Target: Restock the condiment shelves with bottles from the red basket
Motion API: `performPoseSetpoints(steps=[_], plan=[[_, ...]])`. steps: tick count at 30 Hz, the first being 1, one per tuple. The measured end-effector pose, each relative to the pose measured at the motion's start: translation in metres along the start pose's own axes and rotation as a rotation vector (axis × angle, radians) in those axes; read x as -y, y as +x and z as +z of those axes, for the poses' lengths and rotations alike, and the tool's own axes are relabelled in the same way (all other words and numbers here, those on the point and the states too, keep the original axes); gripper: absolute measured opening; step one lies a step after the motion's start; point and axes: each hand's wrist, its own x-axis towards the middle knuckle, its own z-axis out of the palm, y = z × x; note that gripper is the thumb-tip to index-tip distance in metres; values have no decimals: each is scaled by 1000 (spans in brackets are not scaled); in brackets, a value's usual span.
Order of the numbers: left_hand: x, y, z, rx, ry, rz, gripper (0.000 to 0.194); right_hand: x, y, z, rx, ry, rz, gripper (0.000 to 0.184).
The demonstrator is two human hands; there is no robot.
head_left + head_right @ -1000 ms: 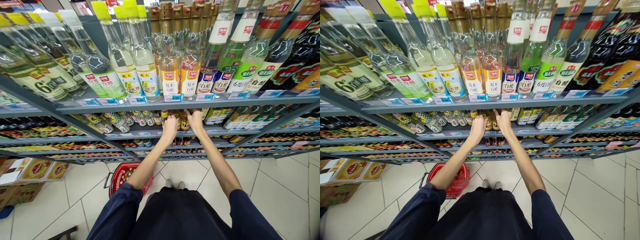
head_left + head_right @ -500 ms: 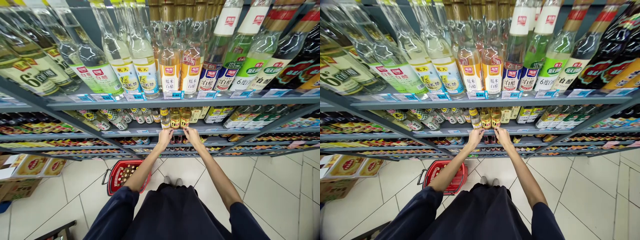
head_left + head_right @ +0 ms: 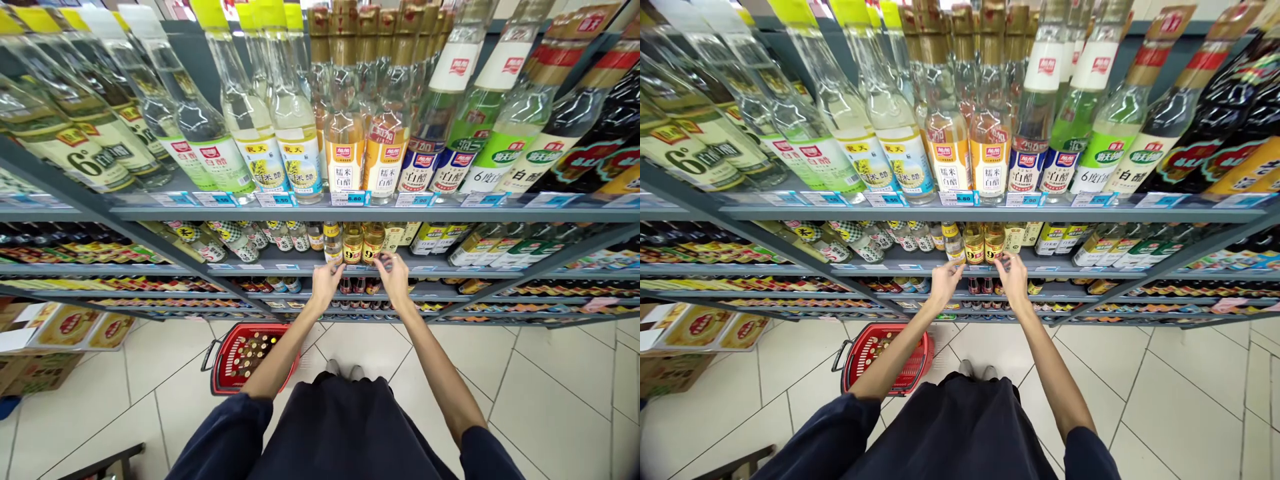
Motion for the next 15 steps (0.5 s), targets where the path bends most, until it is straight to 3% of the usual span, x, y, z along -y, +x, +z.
performPoseSetpoints(steps=[3, 10, 15], plan=[[-16, -1, -7, -150, -182, -4, 42, 5, 10, 3, -132, 53, 93, 57], [-66, 26, -8, -215, -204, 98, 46, 12, 19, 24, -141, 55, 165, 61], [-76, 38, -13, -289, -231, 145, 40, 14, 20, 20, -121, 77, 175, 61]])
